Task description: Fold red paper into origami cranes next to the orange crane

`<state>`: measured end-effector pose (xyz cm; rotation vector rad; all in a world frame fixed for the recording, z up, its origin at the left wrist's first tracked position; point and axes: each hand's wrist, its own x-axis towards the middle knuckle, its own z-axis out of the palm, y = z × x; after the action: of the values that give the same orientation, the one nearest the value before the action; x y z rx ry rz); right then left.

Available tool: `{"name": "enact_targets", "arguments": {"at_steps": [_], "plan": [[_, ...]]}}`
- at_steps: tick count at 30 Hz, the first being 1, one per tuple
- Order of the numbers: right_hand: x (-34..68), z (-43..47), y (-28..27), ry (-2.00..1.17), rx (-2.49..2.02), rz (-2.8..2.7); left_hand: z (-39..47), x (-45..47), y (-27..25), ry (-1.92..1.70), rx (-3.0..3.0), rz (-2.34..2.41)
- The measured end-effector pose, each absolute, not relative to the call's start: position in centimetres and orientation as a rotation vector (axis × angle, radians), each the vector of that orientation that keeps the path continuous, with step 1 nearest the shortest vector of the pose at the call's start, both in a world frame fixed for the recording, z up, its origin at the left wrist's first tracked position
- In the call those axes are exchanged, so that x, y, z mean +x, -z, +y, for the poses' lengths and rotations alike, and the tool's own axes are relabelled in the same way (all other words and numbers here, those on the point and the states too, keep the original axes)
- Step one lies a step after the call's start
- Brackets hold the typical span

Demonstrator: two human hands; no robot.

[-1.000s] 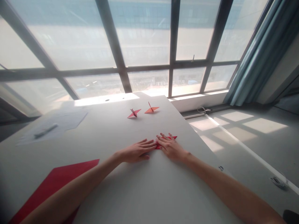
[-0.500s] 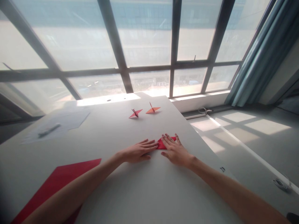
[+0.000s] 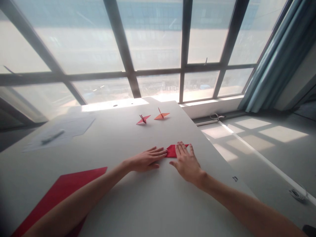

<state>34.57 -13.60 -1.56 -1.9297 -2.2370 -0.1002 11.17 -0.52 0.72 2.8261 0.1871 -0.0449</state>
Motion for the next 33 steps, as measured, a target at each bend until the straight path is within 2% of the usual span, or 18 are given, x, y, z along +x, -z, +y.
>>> {"name": "enact_targets", "arguments": {"at_steps": [7, 11, 18, 28, 33], "plan": [[34.1, -13.0, 2.8, -0.136, -1.697, -2.456, -1.2, 11.1, -0.9, 0.007, 2.885, 0.200], [36.5, -11.9, 2.0, -0.105, -1.497, -2.553, -2.4, 11.5, -1.2, -0.108, 2.972, 0.181], [36.9, -11.1, 1.5, 0.008, -1.474, -2.452, -3.7, 12.4, -0.7, -0.379, 2.921, 0.197], [37.0, -11.1, 1.8, -0.202, -1.342, -2.342, -2.5, 12.2, -0.5, -0.350, 2.762, 0.004], [37.0, -10.6, 2.9, -0.150, -1.367, -2.210, -2.3, 12.1, -0.5, -0.341, 2.769, -0.005]]}}
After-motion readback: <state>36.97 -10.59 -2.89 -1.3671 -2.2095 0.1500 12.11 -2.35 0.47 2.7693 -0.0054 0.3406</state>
